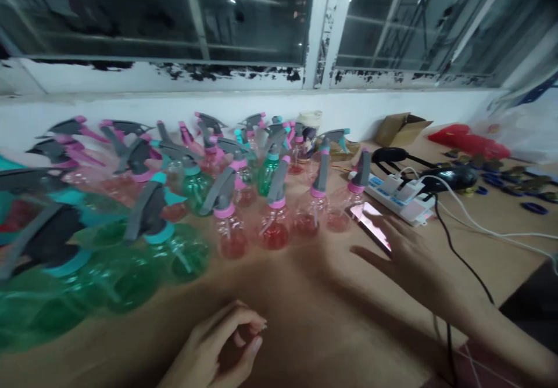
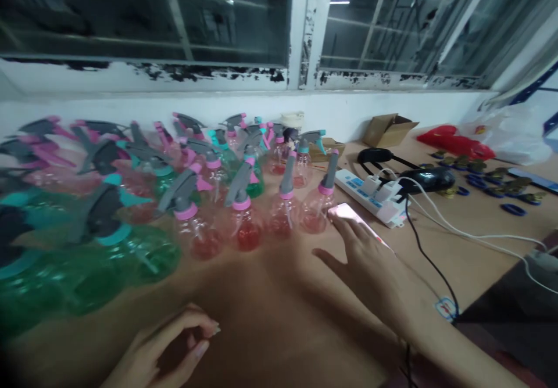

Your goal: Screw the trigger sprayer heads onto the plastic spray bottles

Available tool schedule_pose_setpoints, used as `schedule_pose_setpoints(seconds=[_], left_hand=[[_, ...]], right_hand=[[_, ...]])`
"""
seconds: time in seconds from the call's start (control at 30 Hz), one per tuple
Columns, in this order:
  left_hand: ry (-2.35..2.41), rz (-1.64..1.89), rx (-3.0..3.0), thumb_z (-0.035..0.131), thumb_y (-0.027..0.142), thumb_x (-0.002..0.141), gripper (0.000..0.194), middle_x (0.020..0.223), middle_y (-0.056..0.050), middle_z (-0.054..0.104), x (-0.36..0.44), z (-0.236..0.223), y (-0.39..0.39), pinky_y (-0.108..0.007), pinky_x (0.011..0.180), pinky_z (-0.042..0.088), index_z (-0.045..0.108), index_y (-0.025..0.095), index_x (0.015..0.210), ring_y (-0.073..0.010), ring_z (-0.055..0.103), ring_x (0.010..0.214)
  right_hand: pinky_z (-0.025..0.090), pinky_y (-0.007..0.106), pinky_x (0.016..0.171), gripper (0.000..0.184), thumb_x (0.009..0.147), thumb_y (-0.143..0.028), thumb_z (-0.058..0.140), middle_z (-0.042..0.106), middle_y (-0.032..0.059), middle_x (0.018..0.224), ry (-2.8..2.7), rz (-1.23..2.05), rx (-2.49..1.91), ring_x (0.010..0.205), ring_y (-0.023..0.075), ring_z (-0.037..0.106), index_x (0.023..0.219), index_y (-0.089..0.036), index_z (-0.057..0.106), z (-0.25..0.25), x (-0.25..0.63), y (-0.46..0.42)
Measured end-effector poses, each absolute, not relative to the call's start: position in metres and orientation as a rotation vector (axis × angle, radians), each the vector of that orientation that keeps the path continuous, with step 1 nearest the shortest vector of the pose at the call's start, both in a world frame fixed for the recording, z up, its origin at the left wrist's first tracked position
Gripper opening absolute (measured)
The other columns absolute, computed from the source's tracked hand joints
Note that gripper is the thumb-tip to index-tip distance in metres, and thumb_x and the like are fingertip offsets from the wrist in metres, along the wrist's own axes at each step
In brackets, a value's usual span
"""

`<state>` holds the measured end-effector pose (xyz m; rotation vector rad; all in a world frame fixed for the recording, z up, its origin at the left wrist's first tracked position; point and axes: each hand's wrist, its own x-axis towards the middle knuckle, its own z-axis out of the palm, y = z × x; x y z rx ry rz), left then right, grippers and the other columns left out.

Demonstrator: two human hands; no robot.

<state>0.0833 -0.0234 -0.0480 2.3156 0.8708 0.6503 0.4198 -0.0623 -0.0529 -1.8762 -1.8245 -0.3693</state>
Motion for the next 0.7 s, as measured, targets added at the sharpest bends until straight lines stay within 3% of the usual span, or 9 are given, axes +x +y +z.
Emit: schedule_pose_setpoints(seconds=[0.13,0.23,0.53,0.7], left_hand=[[0.968,0.672,2.328,0.05,0.02,0.083,0.014,0.078,0.006,0.07,0.042,-0.038,-0.031,-0.017,0.061,0.053,0.058,0.03,0.089,-0.0126,0.068,0.065],[1.018,0.675,2.328,0.05,0.022,0.083,0.014,0.078,0.008,0.072,0.005,-0.033,-0.041,-0.018,0.062,0.053,0.058,0.031,0.09,-0.013,0.067,0.064],[1.491,0.662,1.968,0.046,0.033,0.091,0.015,0.081,0.006,0.07,-0.136,-0.024,-0.082,-0.021,0.062,0.05,0.059,0.028,0.093,-0.0129,0.066,0.07],[1.786,1.21,1.61,0.057,0.04,0.084,0.02,0.088,0.0,0.062,-0.232,-0.028,-0.08,-0.027,0.059,0.051,0.059,0.024,0.095,-0.0171,0.062,0.072]], right_hand=[[0.058,0.042,0.072,0.039,0.084,-0.048,0.055,0.068,0.01,0.104,-2.084,-0.102,-1.702,0.087,0.0267,0.068,0.113,-0.022,0.057,-0.037,0.352,-0.076],[0.055,0.036,0.084,0.031,0.088,-0.034,0.054,0.065,0.0066,0.113,-2.347,0.14,-1.403,0.1,0.0219,0.063,0.117,-0.024,0.056,-0.027,0.29,-0.067],[0.05,0.034,0.094,0.031,0.091,-0.026,0.051,0.06,0.0043,0.12,-2.539,0.495,-0.822,0.11,0.0174,0.058,0.121,-0.023,0.051,-0.009,0.102,-0.033],[0.05,0.035,0.095,0.031,0.091,-0.026,0.05,0.06,0.0048,0.121,-2.557,0.551,-0.616,0.109,0.018,0.059,0.121,-0.022,0.052,-0.015,0.01,-0.023]])
